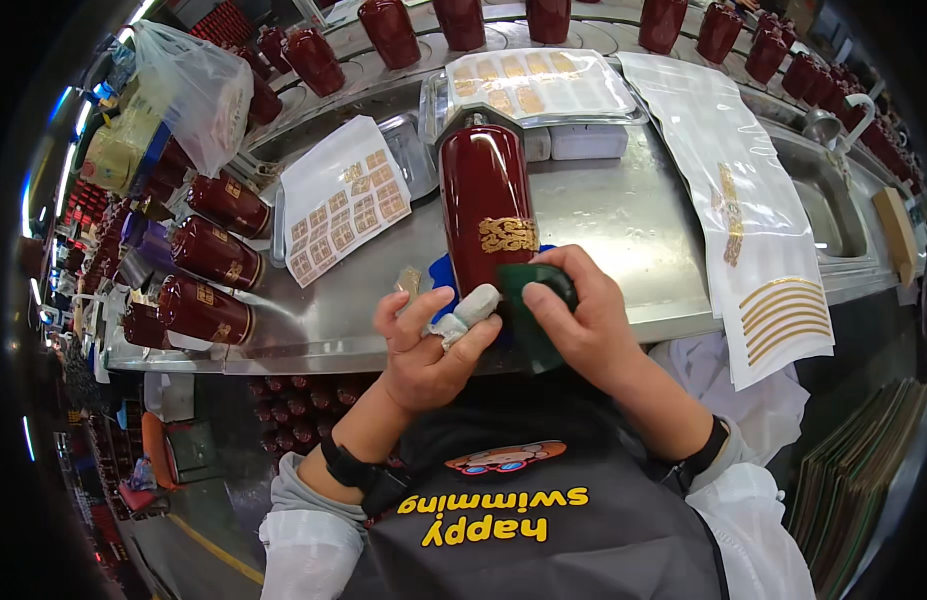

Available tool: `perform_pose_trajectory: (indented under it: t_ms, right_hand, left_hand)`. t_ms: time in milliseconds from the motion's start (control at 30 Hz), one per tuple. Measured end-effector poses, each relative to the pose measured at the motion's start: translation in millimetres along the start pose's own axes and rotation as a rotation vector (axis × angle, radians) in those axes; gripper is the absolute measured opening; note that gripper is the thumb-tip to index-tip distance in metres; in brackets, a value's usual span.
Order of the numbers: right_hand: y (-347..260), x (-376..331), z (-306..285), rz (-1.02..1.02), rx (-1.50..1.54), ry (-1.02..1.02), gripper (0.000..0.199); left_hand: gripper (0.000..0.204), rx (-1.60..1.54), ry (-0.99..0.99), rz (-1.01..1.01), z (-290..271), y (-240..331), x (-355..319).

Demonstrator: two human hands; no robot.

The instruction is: The recorder applies various labels and seals to red wine or liquor bottles on a factory assembly line.

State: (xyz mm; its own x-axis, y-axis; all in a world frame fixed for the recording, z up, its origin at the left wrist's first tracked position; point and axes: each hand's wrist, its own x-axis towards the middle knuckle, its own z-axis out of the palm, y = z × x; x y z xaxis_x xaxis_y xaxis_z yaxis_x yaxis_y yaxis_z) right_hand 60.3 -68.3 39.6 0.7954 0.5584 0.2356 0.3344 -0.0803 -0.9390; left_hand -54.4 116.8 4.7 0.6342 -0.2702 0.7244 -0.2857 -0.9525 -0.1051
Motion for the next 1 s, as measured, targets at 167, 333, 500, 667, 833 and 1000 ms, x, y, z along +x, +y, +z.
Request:
perform_pose_trajectory:
  t_ms: [167, 333, 500, 667, 833, 1000]
  right_hand:
    - [8.1, -7.1, -8.6, 0.111, 0.218, 0.091, 0.02]
    - [21.2, -8.5, -13.1, 0.182, 0.282, 0.059, 0.02]
    - [21.6, -9.5, -11.2, 0.232, 0.453, 0.076, 0.02]
    - [22.0, -7.1, -11.0, 0.188, 0.37, 0.096, 0.021]
    - [14.1, 1.0, 5.6, 0.016, 0.114, 0.081, 0.024]
    - [8.0, 0.9, 2.4, 0.085, 0.149, 0.046, 0.025]
  left_hand:
    - [0.029, -0.017, 0.009, 0.033, 1.3, -3.0, 2.0]
    - [0.022, 0.014, 0.016, 0.192, 3.5, -15.9, 15.2]
    - [0.015, -0.085, 0.019, 0.353, 10.2, -20.6, 41.0]
    - [0.025, -0.02, -0.059, 0.274, 15.5, -13.9, 47.1]
    - [0.068, -0.068, -0.12, -0.19, 8.4, -2.0, 50.5]
    - [0.073, -0.283, -0.043, -0.323, 24.8, -7.7, 17.3]
